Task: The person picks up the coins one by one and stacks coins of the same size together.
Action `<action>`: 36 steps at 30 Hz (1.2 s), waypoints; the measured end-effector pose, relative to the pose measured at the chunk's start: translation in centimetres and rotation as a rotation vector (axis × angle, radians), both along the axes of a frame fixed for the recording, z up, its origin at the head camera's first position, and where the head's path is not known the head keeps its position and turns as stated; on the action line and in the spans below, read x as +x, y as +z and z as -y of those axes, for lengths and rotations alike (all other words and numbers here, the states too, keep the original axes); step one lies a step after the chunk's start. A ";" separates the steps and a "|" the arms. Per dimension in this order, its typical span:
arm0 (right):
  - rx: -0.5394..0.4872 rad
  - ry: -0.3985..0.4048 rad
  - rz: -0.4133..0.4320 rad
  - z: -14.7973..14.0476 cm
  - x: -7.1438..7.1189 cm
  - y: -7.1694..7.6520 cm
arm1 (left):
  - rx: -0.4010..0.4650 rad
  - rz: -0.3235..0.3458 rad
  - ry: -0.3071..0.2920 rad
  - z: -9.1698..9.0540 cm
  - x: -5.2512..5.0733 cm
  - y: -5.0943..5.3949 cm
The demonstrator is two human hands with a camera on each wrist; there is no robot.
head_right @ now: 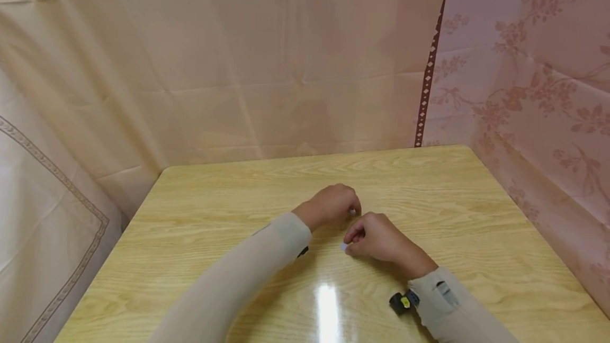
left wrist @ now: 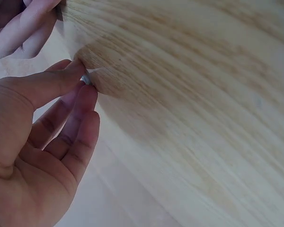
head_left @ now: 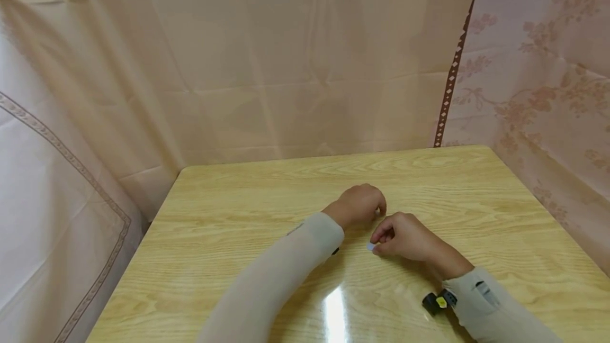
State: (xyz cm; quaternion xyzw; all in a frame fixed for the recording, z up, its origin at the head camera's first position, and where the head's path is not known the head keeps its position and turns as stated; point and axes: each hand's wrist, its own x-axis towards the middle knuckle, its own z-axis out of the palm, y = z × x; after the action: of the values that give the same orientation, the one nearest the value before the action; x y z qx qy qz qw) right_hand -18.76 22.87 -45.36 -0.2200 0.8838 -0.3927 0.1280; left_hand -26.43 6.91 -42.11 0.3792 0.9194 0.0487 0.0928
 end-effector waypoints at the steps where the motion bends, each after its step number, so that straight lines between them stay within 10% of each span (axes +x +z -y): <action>1: -0.001 0.000 0.000 0.0 0.0 0.0 | 0.002 -0.002 0.002 0.0 0.0 0.0; 36: 0.009 -0.025 0.009 0.1 0.1 0.1 | 0.096 0.129 0.132 3.2 -1.1 -0.2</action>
State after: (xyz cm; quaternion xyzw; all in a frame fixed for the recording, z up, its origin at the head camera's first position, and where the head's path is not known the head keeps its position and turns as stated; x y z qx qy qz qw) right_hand -18.68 22.74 -45.29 -0.2067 0.8876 -0.3913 0.1283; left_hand -27.49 3.72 -42.30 0.3180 0.9310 0.1230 0.1300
